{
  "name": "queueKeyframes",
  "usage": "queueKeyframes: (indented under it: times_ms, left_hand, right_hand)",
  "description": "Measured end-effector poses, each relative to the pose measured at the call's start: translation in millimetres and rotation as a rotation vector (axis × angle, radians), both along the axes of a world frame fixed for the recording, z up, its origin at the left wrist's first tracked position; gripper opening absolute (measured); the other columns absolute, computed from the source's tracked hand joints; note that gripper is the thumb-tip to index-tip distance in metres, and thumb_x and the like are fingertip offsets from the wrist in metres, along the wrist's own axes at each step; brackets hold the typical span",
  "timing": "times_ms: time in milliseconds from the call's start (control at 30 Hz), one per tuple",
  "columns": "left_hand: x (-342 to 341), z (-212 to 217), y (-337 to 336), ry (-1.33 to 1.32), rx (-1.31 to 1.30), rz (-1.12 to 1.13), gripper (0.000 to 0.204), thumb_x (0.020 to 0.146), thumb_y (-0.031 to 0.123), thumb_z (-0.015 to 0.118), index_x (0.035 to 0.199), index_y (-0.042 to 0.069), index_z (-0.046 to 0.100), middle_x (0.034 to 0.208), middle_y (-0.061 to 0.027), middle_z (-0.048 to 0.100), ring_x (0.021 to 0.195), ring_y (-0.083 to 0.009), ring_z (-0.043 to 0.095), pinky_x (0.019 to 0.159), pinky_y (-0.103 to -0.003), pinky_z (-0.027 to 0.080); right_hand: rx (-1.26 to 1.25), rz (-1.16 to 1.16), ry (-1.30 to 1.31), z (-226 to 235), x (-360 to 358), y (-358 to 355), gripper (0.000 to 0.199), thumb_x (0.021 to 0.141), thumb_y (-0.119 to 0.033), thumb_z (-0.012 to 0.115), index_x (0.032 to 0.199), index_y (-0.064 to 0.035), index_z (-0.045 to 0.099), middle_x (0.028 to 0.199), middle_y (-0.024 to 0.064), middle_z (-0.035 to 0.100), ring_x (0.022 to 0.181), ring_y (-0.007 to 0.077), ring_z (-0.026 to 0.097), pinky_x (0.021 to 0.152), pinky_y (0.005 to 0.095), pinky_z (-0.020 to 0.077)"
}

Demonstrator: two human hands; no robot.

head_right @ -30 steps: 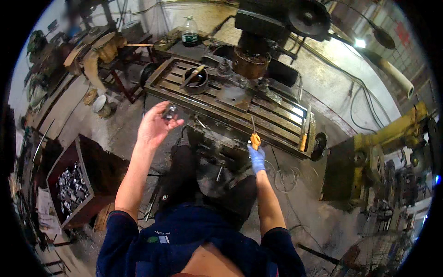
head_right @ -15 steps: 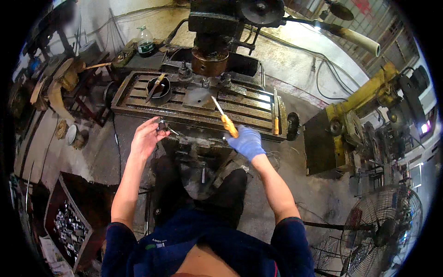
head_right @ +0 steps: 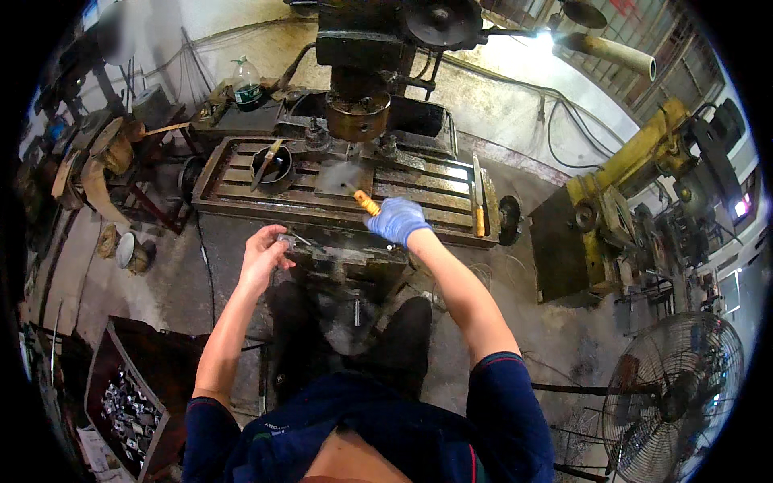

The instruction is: The person processes metal parts using a milling machine, including picking parts from a box, using a hand tool to deburr them, and operating the machine's handles.

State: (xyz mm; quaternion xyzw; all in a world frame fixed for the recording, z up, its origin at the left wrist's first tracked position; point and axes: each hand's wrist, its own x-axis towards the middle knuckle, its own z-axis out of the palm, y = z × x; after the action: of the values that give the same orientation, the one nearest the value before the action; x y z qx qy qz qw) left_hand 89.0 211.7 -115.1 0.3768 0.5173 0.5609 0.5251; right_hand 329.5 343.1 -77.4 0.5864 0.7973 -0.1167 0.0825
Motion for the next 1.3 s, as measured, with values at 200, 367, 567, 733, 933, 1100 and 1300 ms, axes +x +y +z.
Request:
queueKeyframes:
  times_ms: [200,367,567,733,933,1100,1300]
  left_hand:
    - [25,6,25,0.163,-0.034,-0.068,0.033,0.074,0.005,0.055,0.105,-0.002,0.046,0.072,-0.0087,0.056,0.044,-0.0105,0.049,0.04,-0.023,0.041]
    - [41,-5,43,0.354,-0.023,-0.137,0.033,0.071,0.008,0.057,0.101,0.0,0.046,0.064,-0.0064,0.055,0.043,-0.0113,0.048,0.039,-0.026,0.037]
    - [45,-17,79,0.69,0.137,-0.217,0.035,0.068,0.011,0.057,0.101,0.003,0.047,0.066,-0.0099,0.053,0.056,-0.0179,0.052,0.053,-0.032,0.041]
    - [55,13,126,1.089,0.405,-0.254,0.036,0.071,0.01,0.057,0.104,0.004,0.045,0.067,-0.0166,0.051,0.068,-0.0341,0.054,0.061,-0.041,0.04]
    - [48,-7,178,1.251,0.448,-0.269,0.03,0.072,0.005,0.057,0.101,0.004,0.048,0.092,-0.0186,0.059,0.089,-0.0375,0.055,0.077,-0.044,0.043]
    - [52,-17,184,1.406,0.545,-0.202,0.019,0.07,0.009,0.06,0.088,0.006,0.058,0.091,-0.0137,0.059,0.084,-0.0314,0.057,0.078,-0.04,0.043]
    - [48,-19,182,1.535,0.521,-0.093,0.018,0.072,0.015,0.06,0.089,0.01,0.061,0.085,-0.01,0.061,0.081,-0.0288,0.058,0.079,-0.039,0.041]
  right_hand:
    - [-0.072,-0.206,0.041,14,56,-24,0.056,0.072,-0.056,0.053,0.081,-0.0021,0.066,0.08,0.0209,0.063,0.079,0.0307,0.063,0.069,0.0388,0.0478]
    - [-0.183,0.182,0.208,15,77,-73,0.056,0.072,-0.057,0.053,0.079,-0.0034,0.065,0.069,0.0206,0.06,0.069,0.0346,0.06,0.065,0.0406,0.0465]
    - [-0.128,0.212,0.102,33,85,-90,0.056,0.074,-0.059,0.049,0.079,-0.0055,0.065,0.069,0.0201,0.059,0.069,0.0376,0.058,0.066,0.0426,0.0457]
    - [-0.05,-0.032,0.947,-11,105,-47,0.027,0.073,-0.027,0.07,0.085,-0.0033,0.066,0.065,0.0071,0.063,0.061,0.0075,0.056,0.054,0.0264,0.0444]
    - [-0.151,-0.262,1.283,-101,77,-15,0.027,0.069,-0.017,0.075,0.088,-0.0005,0.066,0.071,-0.0016,0.061,0.06,0.0047,0.05,0.053,0.0216,0.0404]
    - [-0.039,-0.408,0.587,-107,75,-26,0.05,0.07,-0.041,0.068,0.097,0.0014,0.063,0.083,0.0165,0.066,0.074,0.0251,0.063,0.068,0.032,0.0472]
    - [0.069,-0.331,0.839,-96,114,-55,0.041,0.073,-0.037,0.066,0.091,0.0003,0.065,0.084,0.0166,0.065,0.078,0.0252,0.064,0.07,0.0331,0.0485]
